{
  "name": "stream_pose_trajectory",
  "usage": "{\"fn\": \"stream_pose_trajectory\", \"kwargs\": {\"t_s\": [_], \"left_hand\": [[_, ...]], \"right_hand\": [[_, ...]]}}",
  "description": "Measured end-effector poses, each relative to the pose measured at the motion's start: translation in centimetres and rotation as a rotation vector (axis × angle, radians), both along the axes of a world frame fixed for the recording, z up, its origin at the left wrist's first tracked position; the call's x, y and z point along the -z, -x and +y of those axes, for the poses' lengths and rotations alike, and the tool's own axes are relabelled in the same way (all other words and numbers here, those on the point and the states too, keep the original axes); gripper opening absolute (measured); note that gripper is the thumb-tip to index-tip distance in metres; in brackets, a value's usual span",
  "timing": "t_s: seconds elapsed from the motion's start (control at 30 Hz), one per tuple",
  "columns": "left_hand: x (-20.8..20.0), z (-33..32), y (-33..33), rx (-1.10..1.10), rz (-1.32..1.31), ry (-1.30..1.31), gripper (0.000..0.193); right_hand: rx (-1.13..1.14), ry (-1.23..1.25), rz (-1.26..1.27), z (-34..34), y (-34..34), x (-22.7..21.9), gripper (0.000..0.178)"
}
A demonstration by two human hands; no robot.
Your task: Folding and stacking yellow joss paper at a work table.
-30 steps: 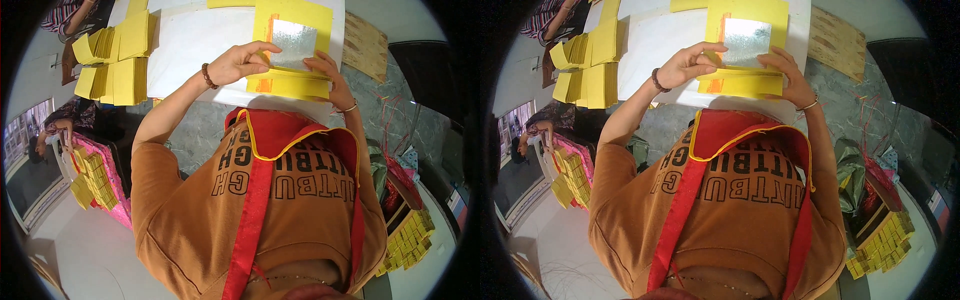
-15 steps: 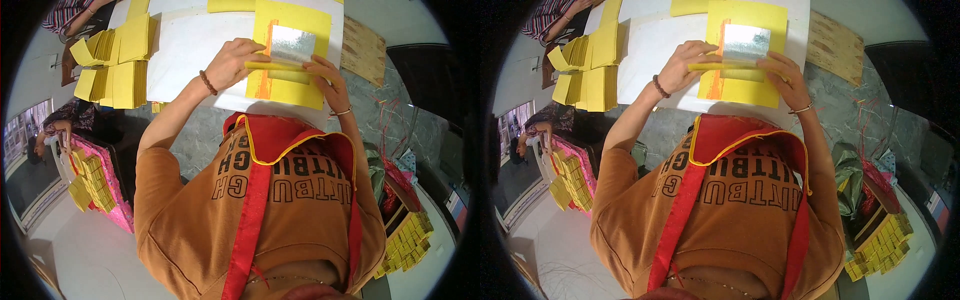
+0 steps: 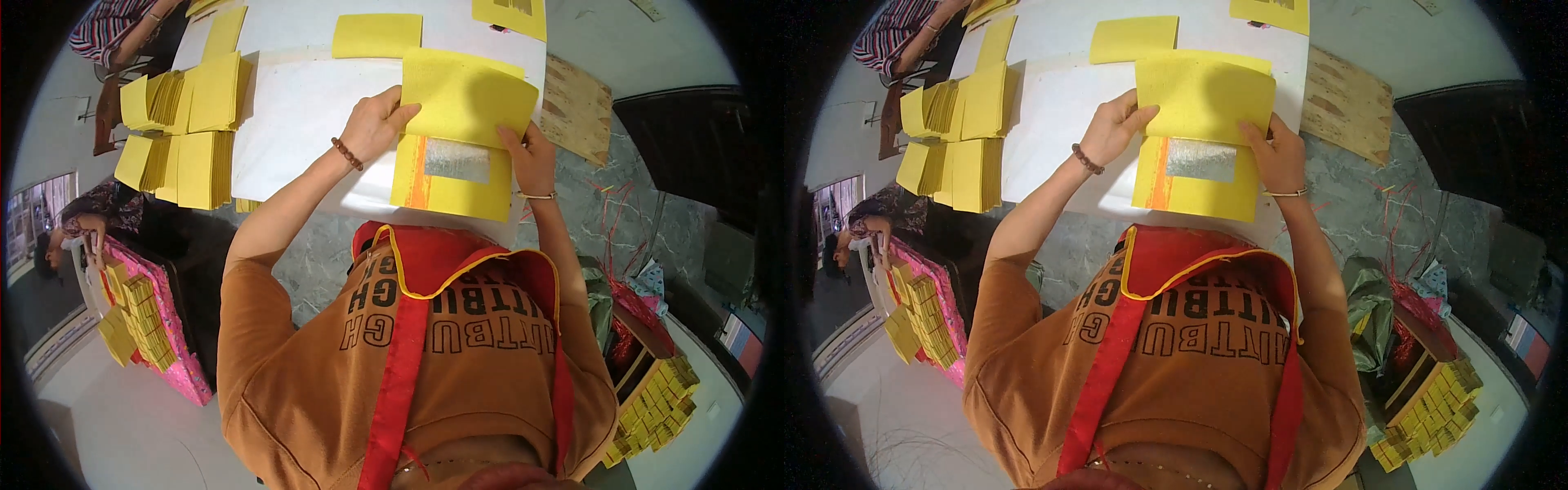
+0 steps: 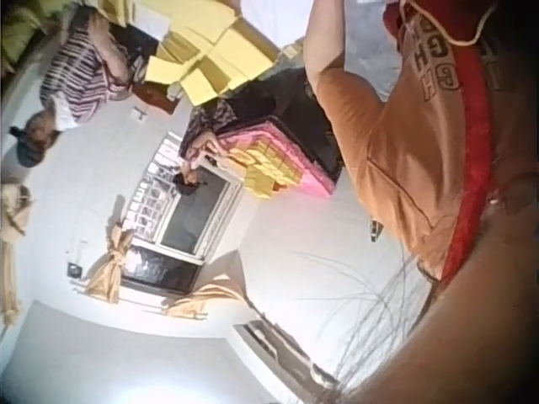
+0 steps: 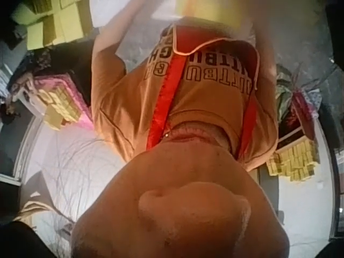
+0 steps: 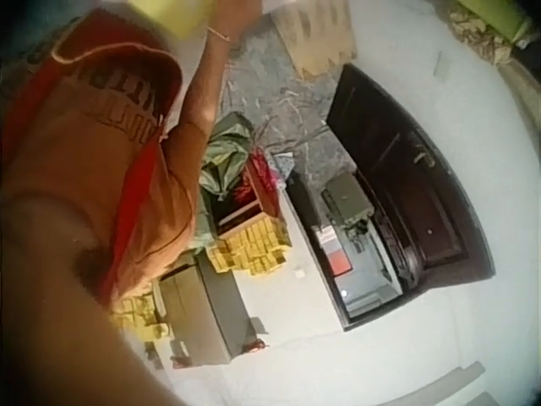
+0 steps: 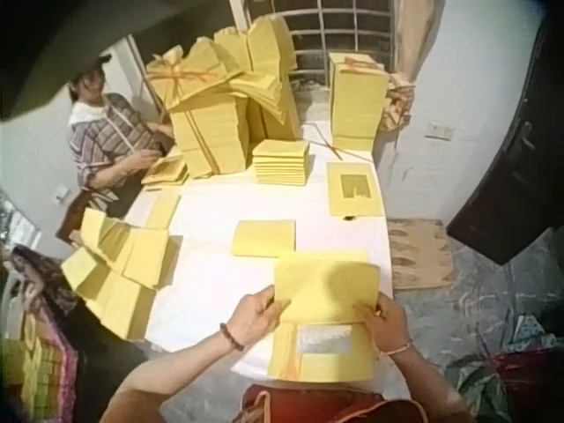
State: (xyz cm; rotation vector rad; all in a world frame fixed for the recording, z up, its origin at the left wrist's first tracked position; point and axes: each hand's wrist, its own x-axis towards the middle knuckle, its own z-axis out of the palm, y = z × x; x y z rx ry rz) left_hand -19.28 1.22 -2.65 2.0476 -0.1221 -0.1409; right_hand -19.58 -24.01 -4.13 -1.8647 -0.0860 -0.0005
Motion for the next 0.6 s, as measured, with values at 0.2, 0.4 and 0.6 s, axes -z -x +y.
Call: {"fn": "stream_pose_trajectory", "kwargs": {"t_s": [0.2,0.4,0.6], "left_hand": [[1.5,-0.1,-1.4,-0.053,0.102,0.009,0.024],[0.0,-1.3,-1.0,-0.169,0.116,0.168,0.028],[-2.3,-1.7,-0.4,-0.151,-0.554,-0.595,0.047]], "right_hand": [[0.048,0.080,0.037,-0.2,-1.6,1.3,0.032],[0.143,0.121,0.054,0.9,-1.1,-0.8,0.056],[0.096,0.253,0.043,0.2,-1.7,0.0,0.048]]}}
